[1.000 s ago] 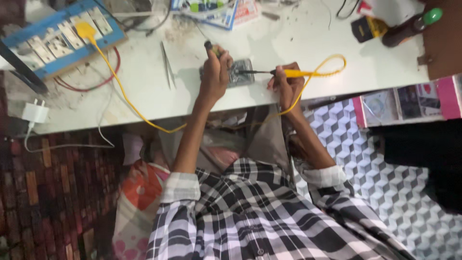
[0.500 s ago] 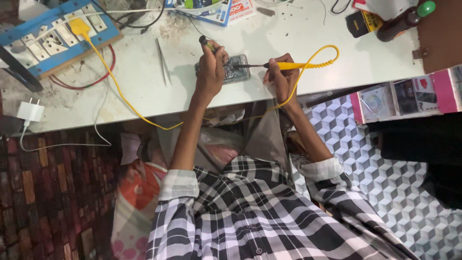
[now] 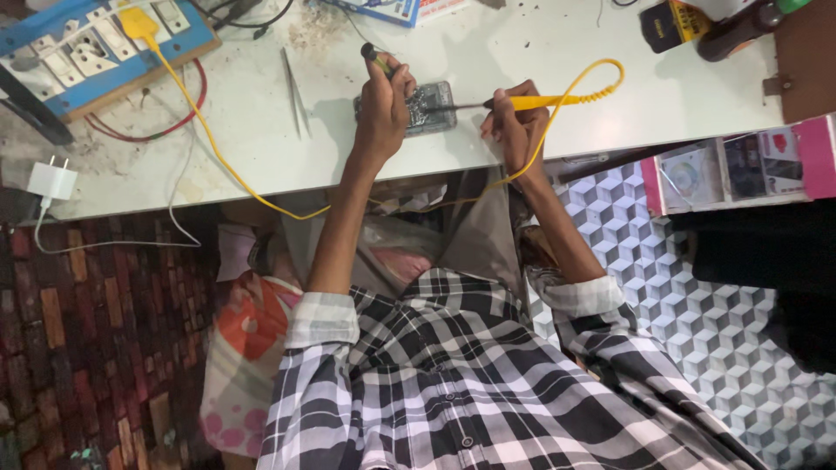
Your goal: The person uses a soldering iron and solder wire to solder joints on a small circuit board placed on a white workbench. The hands repeatedly apply heat and solder to different points on the board throughout the clip.
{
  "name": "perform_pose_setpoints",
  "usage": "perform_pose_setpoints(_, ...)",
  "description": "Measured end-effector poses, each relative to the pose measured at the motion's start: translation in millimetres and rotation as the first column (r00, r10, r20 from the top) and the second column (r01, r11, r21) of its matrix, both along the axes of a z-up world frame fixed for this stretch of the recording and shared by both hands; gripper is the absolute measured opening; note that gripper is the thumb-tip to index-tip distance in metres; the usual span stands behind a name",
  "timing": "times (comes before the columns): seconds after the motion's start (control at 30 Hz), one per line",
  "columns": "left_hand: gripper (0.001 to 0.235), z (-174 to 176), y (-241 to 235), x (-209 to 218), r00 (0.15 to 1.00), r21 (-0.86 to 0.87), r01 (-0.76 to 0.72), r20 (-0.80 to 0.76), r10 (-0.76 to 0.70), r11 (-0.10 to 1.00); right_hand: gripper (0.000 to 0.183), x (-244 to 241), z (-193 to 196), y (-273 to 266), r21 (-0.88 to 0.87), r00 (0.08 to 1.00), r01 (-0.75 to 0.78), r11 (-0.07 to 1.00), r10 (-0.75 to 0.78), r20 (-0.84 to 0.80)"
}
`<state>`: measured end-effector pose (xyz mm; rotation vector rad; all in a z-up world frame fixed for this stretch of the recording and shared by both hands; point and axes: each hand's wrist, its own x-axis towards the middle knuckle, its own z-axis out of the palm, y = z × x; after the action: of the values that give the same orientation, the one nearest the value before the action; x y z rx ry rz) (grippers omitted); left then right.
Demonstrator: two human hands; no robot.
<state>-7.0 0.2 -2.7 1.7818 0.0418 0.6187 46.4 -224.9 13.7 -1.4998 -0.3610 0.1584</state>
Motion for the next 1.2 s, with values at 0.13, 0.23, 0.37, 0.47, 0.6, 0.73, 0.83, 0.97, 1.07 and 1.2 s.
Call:
perform_pose_setpoints(0.13, 0.011, -0.7, -0.3, -1.1, 1.0, 0.015, 0.003, -0.006, -0.002, 1.0, 0.025, 1.4, 1.4, 2.2, 0.052, 0.999, 0.02, 0.998, -0.018, -0.047)
perform_pose_setpoints(0.23, 0.01, 0.4, 0.6, 2.2, 1.0, 0.033, -0.004, 0.007, 0.004, 0.999, 0.024, 3.8, 2.6, 1.9, 0.04, 1.0, -0.018, 0.999, 0.019, -0.024)
perform_pose_setpoints(0.37, 0.011, -1.5, 1.0, -0.8, 0.999, 0.012, 0.007, 0.043, -0.008, 1.0, 0.023, 0.1, -1.3, 1.0, 0.016, 0.999, -0.045, 0.999, 0.044, 0.015)
perform_pose_setpoints(0.47, 0.011, -0.9, 0.3, 2.2, 1.0, 0.029, -0.003, 0.027, 0.002, 1.0, 0.023, 3.1, -5.1, 0.5, 0.042, 0.999, -0.039, 0.998, 0.039, 0.013)
perform_pose_setpoints(0.6, 0.012, -3.9, 0.6, -1.2, 0.999, 0.025, 0.002, 0.033, -0.002, 1.0, 0.025, 5.9, -15.5, -1.2, 0.124, 0.999, -0.033, 0.992, 0.033, 0.004)
perform_pose_setpoints(0.73, 0.013, -4.1, 1.7, 2.3, 0.998, 0.031, -0.009, 0.057, 0.007, 0.999, 0.025, 9.5, -18.1, -3.7, 0.124, 1.0, -0.02, 0.992, 0.022, -0.013)
perform_pose_setpoints(0.83, 0.012, -7.3, 0.4, 0.1, 0.999, 0.02, 0.01, 0.042, -0.011, 1.0, 0.025, 3.6, -18.0, -5.4, 0.036, 1.0, -0.003, 0.999, 0.003, -0.014)
perform_pose_setpoints(0.97, 0.011, -5.6, 2.1, 4.8, 0.997, 0.037, 0.014, 0.075, -0.017, 0.999, 0.024, 4.3, -10.9, -2.5, 0.05, 1.0, 0.002, 0.999, -0.002, 0.006)
perform_pose_setpoints(1.07, 0.011, -8.3, 3.3, 3.8, 0.997, 0.035, 0.019, 0.079, -0.022, 0.999, 0.024, 5.4, -11.6, -0.6, 0.062, 1.0, 0.016, 0.998, -0.017, 0.012)
perform_pose_setpoints(1.2, 0.012, -10.7, 2.6, 1.7, 0.994, 0.07, 0.013, 0.111, -0.021, 0.997, 0.024, 5.2, -15.6, -3.8, 0.052, 1.0, 0.0, 0.999, 0.0, -0.002)
